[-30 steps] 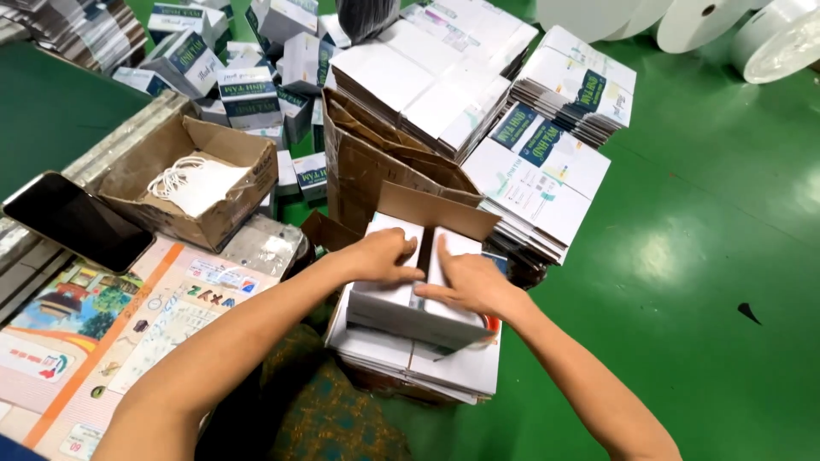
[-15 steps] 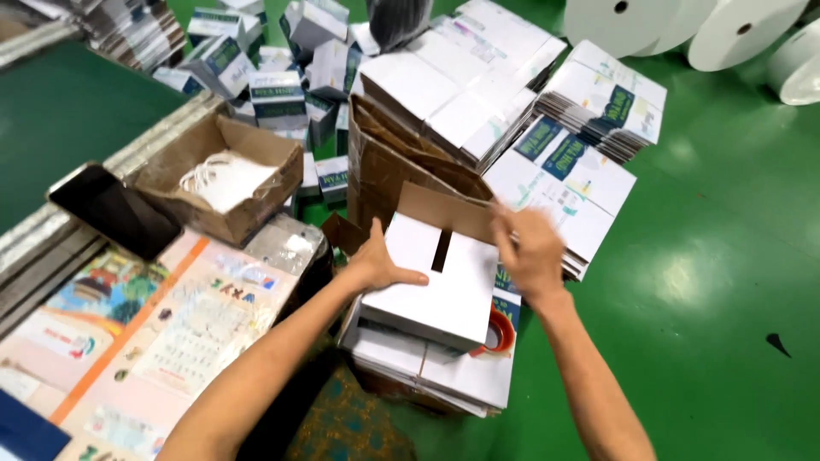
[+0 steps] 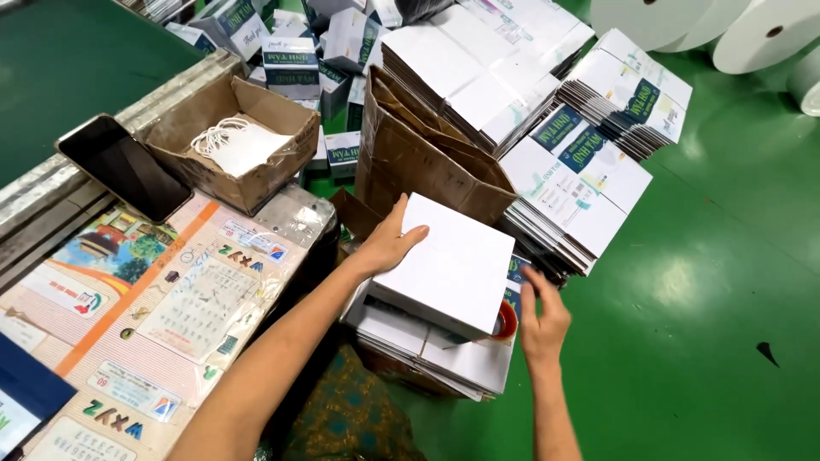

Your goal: Packing face masks into plastic sleeves and then into boxes for shipment.

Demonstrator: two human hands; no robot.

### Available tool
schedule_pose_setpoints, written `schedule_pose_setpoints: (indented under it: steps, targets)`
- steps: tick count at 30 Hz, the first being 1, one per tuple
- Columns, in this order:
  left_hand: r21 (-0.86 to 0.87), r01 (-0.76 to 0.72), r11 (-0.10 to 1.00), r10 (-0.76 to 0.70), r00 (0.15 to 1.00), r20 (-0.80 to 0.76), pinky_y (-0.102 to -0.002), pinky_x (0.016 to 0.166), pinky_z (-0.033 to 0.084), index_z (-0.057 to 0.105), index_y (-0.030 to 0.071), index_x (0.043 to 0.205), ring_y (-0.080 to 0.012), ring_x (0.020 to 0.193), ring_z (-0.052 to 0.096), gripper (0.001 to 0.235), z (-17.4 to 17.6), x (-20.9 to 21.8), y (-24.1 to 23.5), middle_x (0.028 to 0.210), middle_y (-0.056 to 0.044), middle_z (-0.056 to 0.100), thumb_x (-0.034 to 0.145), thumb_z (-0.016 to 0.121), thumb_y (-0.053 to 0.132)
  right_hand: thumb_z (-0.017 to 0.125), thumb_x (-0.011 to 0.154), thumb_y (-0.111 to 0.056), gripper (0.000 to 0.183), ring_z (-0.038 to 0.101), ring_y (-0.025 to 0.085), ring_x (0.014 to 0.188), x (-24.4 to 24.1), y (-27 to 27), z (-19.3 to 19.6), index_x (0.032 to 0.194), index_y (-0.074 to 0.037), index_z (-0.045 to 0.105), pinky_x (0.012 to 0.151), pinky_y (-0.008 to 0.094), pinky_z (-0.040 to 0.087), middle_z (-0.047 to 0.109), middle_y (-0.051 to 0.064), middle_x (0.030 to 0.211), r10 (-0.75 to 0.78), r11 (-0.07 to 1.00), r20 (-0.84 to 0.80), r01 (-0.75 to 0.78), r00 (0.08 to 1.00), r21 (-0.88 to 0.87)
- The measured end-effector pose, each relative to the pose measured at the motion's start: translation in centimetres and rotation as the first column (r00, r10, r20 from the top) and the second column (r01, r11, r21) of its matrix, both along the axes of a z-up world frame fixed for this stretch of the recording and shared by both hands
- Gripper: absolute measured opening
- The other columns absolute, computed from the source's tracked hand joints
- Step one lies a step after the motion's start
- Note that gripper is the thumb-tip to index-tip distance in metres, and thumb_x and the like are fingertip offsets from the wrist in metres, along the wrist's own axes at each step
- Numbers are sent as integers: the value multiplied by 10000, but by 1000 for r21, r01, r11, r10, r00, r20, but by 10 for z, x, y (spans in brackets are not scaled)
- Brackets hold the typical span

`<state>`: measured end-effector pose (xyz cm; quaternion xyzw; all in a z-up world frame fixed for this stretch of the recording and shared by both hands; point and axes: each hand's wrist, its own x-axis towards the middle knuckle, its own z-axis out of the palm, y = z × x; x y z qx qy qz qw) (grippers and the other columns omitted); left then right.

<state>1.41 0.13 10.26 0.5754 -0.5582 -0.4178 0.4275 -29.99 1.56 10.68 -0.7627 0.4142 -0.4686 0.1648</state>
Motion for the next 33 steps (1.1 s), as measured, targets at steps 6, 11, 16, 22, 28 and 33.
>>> schedule_pose_setpoints:
  steps: [6,11,16,22,28,33]
  targets:
    - [51,-6,999,5,1000,24,-413,1246,170,19,-17,1598,-363,1562,132,932,8,-1,-2,1675,-260,117,979,551,434,743,805,-302,393,598,353,1193,15,18,-112,1167,-151,764,1246,571,286,726,134,1123,-108,879,-746,413,657,236]
    - [81,27,996,-29,999,20,-403,1250,155,-53,-9,1594,-355,1566,111,918,6,-1,-1,1679,-261,86,1004,509,414,702,906,-304,221,697,288,1065,-11,16,-136,999,-106,733,1117,538,398,741,88,943,-305,924,-548,382,779,29]
    - [81,52,995,-51,999,-7,-394,1251,141,-139,-7,1578,-351,1569,80,924,11,4,0,1682,-259,27,1022,477,399,755,953,-232,328,580,238,785,-59,-20,-98,1162,16,703,666,386,478,660,116,965,-466,841,323,299,824,451]
    - [79,62,995,-49,987,-152,-390,1244,150,-110,-10,1583,-332,1572,70,922,3,1,-2,1687,-244,21,1010,521,340,649,979,-175,433,671,210,1113,-32,-29,42,1331,70,589,1035,385,534,691,116,1202,-84,949,802,-197,591,245]
    - [3,14,1000,-14,981,-193,-384,1231,205,40,-6,1599,-314,1557,185,863,-10,0,-6,1680,-238,150,997,575,304,649,883,-180,513,681,210,1080,26,-61,42,1322,82,601,1020,375,529,714,137,1172,116,682,776,-618,619,391]
    - [139,-95,986,148,884,-443,-396,1099,426,390,39,1469,-260,1295,521,569,-19,0,-5,1386,-170,540,979,531,293,716,902,-269,484,680,176,950,41,-78,47,1232,77,640,888,327,549,717,120,1075,201,519,568,-578,798,629]
